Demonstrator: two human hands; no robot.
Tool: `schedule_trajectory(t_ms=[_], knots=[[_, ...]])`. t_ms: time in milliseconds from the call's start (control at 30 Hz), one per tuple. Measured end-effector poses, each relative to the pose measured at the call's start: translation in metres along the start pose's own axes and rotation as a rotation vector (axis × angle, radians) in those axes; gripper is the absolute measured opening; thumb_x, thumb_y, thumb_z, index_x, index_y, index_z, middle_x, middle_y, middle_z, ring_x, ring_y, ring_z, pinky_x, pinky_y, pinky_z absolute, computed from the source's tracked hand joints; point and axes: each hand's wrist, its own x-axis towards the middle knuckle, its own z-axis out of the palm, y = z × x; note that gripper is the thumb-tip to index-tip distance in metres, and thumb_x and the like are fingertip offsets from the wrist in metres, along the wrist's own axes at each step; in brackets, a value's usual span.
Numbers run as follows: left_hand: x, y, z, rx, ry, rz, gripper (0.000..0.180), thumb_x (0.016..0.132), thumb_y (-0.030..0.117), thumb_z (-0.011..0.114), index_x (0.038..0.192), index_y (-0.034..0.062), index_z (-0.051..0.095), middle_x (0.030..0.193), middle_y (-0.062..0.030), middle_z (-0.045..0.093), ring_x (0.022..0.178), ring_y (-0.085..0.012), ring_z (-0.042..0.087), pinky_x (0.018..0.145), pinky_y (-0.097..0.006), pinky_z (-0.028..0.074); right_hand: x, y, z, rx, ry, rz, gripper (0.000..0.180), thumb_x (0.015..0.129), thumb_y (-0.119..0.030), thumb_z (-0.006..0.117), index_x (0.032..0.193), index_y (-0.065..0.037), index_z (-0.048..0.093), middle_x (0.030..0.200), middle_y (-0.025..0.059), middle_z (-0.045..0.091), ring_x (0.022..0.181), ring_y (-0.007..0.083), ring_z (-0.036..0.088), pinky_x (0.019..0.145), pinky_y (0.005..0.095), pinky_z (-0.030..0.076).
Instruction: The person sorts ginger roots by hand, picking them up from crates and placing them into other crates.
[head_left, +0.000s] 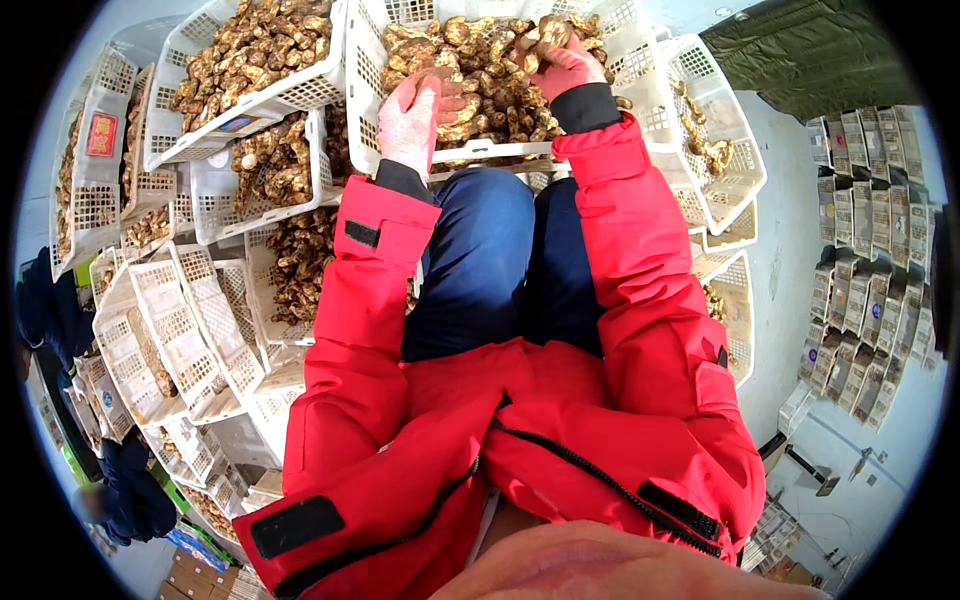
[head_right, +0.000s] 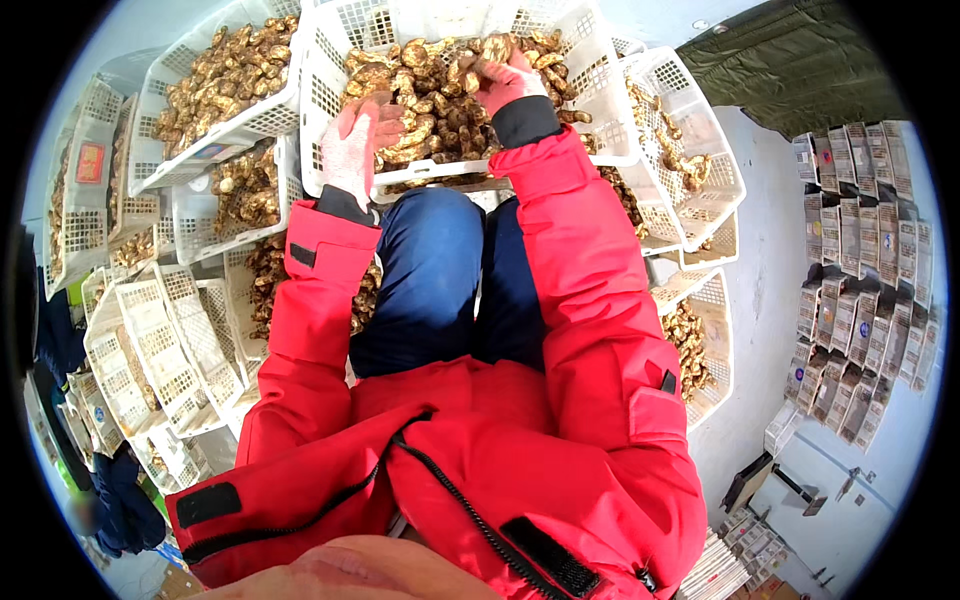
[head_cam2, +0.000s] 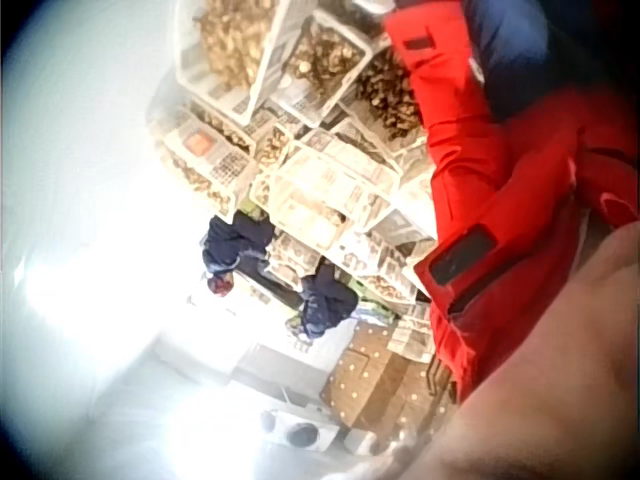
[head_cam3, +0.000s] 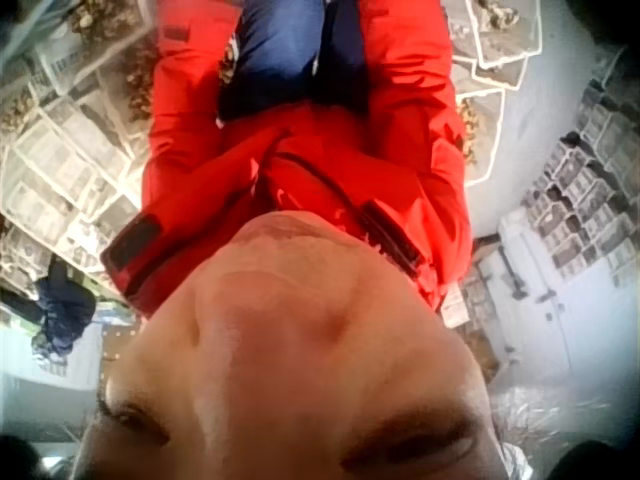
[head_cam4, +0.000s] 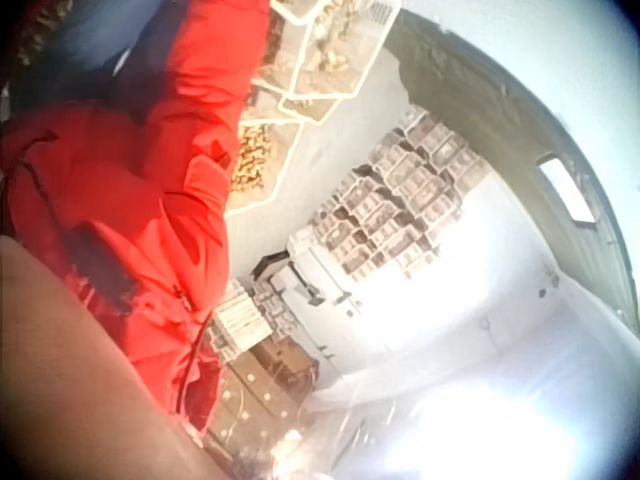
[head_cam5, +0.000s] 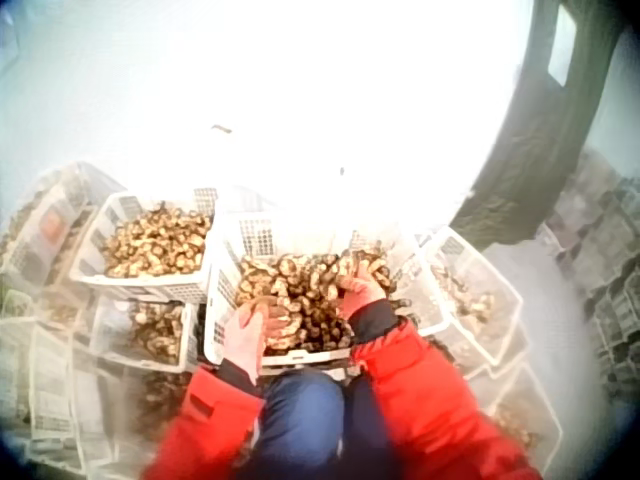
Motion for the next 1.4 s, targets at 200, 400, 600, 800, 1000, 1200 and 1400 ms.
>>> schedule_trajectory(t_ms=[200,400,600,800,1000,1200,1400], knots=[[-0.002,0.000,-0.001,-0.018,0.023,0.016,0.033,0.084,0.018,0.045,0.107,-0.0058,0.045,0.089,-0.0155,0.058,0.073,-0.0214,0.059,0.060,-0.026,0.046,-0.001,0.015,-0.008,-0.179,0.404,0.072,0.037,0.079,-0.006,0.050,0.112,-0.017,0.039,0.091,0.0014,0.054,0.090,0.0182,0.047,0.078,0.0462,0.037],[-0.001,-0.004,-0.006,-0.039,0.017,0.036,0.033,0.084,0.016,0.045,0.109,-0.0065,0.042,0.090,-0.0175,0.057,0.071,-0.0218,0.059,0.056,-0.025,0.047,-0.004,0.022,-0.005,-0.406,0.249,0.120,0.033,0.079,-0.012,0.055,0.110,-0.011,0.046,0.087,0.0007,0.055,0.077,0.0147,0.052,0.066,0.0372,0.042],[0.000,-0.004,-0.005,-0.015,-0.010,0.036,0.034,0.084,0.016,0.045,0.109,-0.0072,0.041,0.089,-0.0177,0.057,0.071,-0.0212,0.059,0.056,-0.025,0.046,-0.003,0.032,-0.002,-0.684,-0.126,0.234,0.043,0.077,-0.013,0.058,0.117,-0.007,0.042,0.094,0.0028,0.056,0.082,0.0125,0.053,0.068,0.0262,0.046],[0.000,-0.004,-0.005,0.006,-0.003,0.017,0.034,0.084,0.016,0.044,0.109,-0.0072,0.041,0.091,-0.0175,0.057,0.071,-0.0211,0.059,0.057,-0.025,0.047,-0.010,0.032,0.007,-0.822,0.013,0.268,0.049,0.076,-0.015,0.060,0.120,-0.005,0.039,0.098,0.0029,0.056,0.092,0.0142,0.052,0.069,0.0369,0.049],[0.000,-0.004,-0.003,-0.003,-0.024,0.012,0.036,0.084,0.017,0.044,0.110,-0.0075,0.039,0.092,-0.0180,0.057,0.073,-0.0219,0.059,0.058,-0.026,0.047,-0.008,0.034,0.003,-0.764,0.018,0.242,0.048,0.076,-0.014,0.058,0.120,-0.007,0.038,0.097,0.0020,0.056,0.086,0.0132,0.054,0.069,0.0395,0.048],[-0.001,-0.003,-0.005,0.005,-0.044,0.025,0.036,0.084,0.017,0.045,0.110,-0.0074,0.039,0.091,-0.0186,0.057,0.073,-0.0230,0.059,0.058,-0.027,0.047,-0.009,0.032,0.004,-0.660,0.008,0.308,0.050,0.076,-0.015,0.059,0.120,-0.006,0.038,0.100,0.0023,0.055,0.088,0.0134,0.053,0.067,0.0374,0.049],[0.000,-0.004,-0.006,0.000,-0.047,0.024,0.036,0.084,0.017,0.044,0.110,-0.0069,0.040,0.090,-0.0183,0.057,0.073,-0.0230,0.059,0.059,-0.027,0.048,-0.012,0.032,0.008,-0.725,0.008,0.262,0.053,0.075,-0.017,0.061,0.121,-0.005,0.037,0.104,0.0043,0.052,0.091,0.0159,0.052,0.068,0.0357,0.049]])
